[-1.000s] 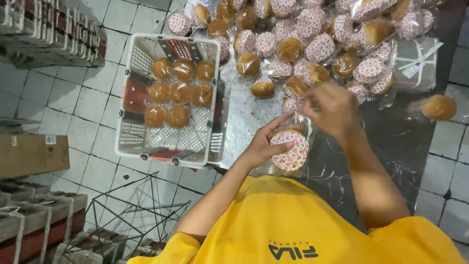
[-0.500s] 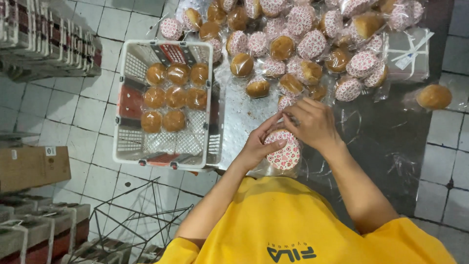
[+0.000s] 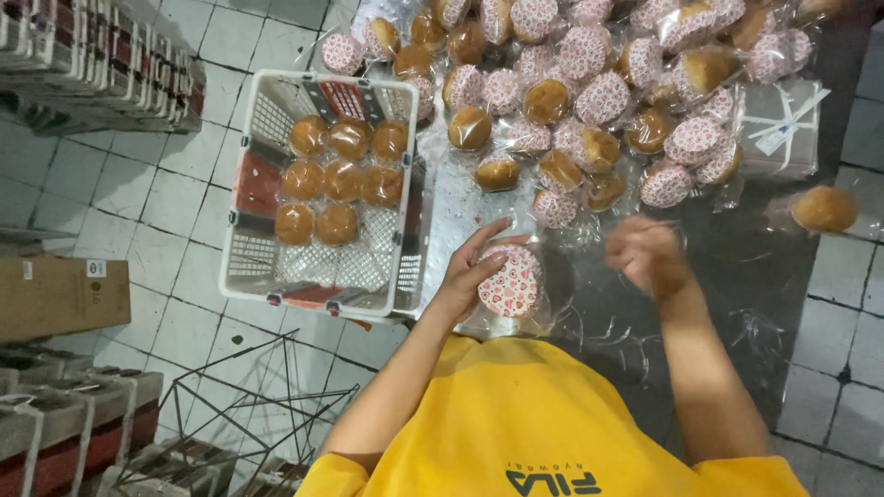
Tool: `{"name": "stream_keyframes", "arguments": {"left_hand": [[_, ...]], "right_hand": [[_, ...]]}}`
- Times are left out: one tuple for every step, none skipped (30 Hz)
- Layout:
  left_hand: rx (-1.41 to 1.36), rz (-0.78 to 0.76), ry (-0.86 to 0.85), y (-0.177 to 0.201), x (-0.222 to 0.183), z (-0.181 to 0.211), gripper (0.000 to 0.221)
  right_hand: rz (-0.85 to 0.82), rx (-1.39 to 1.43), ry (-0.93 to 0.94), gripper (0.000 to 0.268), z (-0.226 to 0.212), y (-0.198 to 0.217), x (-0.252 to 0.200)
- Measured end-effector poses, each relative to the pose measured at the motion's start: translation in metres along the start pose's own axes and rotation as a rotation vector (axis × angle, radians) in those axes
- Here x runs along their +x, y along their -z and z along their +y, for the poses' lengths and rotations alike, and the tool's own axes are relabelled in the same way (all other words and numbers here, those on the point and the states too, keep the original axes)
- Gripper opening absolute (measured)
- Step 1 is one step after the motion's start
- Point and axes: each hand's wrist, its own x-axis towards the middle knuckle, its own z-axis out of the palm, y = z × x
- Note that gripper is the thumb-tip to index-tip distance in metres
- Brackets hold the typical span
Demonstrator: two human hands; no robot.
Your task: The person is picking up donuts from a table, placing each one into a plastic bag, and then neatly arranging the bagged donuts into a plastic crate.
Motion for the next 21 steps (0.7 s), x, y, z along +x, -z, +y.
{"name": "stream_keyframes", "arguments": {"left_hand": [[0.056, 0.041, -0.023, 0.004, -0.002, -0.001, 0.075], [0.112, 0.082, -0.047, 0.008, -0.004, -0.002, 0.071], [0.114, 0.08, -0.051, 0.006, -0.005, 0.003, 0.071], [0.24, 0.134, -0.087, 0.003, -0.005, 0.009, 0.068], [0.362, 0.191, -0.121, -0.002, -0.006, 0.012, 0.065], [0.358, 0.191, -0.124, -0.005, 0.001, 0.008, 0.065], [0.513, 0.303, -0.111, -0.007, 0.005, 0.002, 0.064], [0.669, 0.414, -0.097, -0.01, 0.008, -0.004, 0.064], [0.67, 0.414, -0.101, -0.032, 0.006, 0.007, 0.064], [0.653, 0.276, -0.057, -0.054, 0.003, 0.017, 0.084], [0.634, 0.139, -0.005, -0.077, -0.003, 0.025, 0.105], [0.634, 0.141, 0.001, -0.076, -0.003, 0.027, 0.105], [0.623, 0.117, -0.009, -0.075, -0.001, 0.03, 0.112], [0.613, 0.092, -0.018, -0.075, 0.001, 0.034, 0.119], [0.615, 0.091, -0.02, -0.06, 0.011, 0.023, 0.119], [0.462, 0.033, -0.015, -0.045, 0.021, 0.012, 0.099], [0.303, -0.02, -0.005, -0.03, 0.028, -0.001, 0.08], [0.302, -0.018, -0.003, -0.031, 0.028, -0.007, 0.08], [0.168, 0.051, -0.013, -0.033, 0.032, -0.012, 0.048], [0.034, 0.12, -0.023, -0.035, 0.035, -0.017, 0.019], [0.032, 0.12, -0.018, -0.041, 0.034, -0.02, 0.019]], "right_hand": [[-0.62, 0.27, -0.083, 0.024, -0.019, 0.023, 0.007], [-1.24, 0.535, -0.176, 0.052, -0.038, 0.047, 0.015], [-1.235, 0.534, -0.176, 0.052, -0.051, 0.067, 0.022], [-0.925, 0.867, -0.36, 0.041, -0.063, 0.088, 0.029], [-0.582, 1.165, -0.532, 0.038, -0.073, 0.11, 0.033], [-0.582, 1.161, -0.53, 0.038, -0.09, 0.094, 0.028], [-0.502, 1.448, -0.594, 0.055, -0.109, 0.079, 0.019], [-0.407, 1.733, -0.654, 0.074, -0.129, 0.066, 0.01], [-0.404, 1.733, -0.651, 0.074, -0.132, 0.071, 0.025], [-0.352, 1.82, -0.724, 0.086, -0.134, 0.076, 0.039], [-0.304, 1.907, -0.805, 0.1, -0.139, 0.084, 0.05], [-0.308, 1.909, -0.809, 0.1, -0.133, 0.041, 0.03], [-0.308, 2.145, -0.945, 0.067, -0.127, -0.002, 0.013], [-0.304, 2.378, -1.085, 0.038, -0.121, -0.046, -0.003], [-0.301, 2.381, -1.082, 0.038, -0.109, -0.012, 0.008], [-0.337, 2.515, -1.057, 0.044, -0.097, 0.022, 0.018], [-0.382, 2.646, -1.034, 0.051, -0.086, 0.057, 0.025], [-0.386, 2.646, -1.037, 0.051, -0.091, 0.062, 0.018], [-0.35, 2.729, -1.016, 0.048, -0.095, 0.066, 0.012], [-0.312, 2.812, -0.991, 0.046, -0.098, 0.07, 0.007], [-0.312, 2.811, -0.999, 0.046, -0.096, 0.062, -0.002]]}}
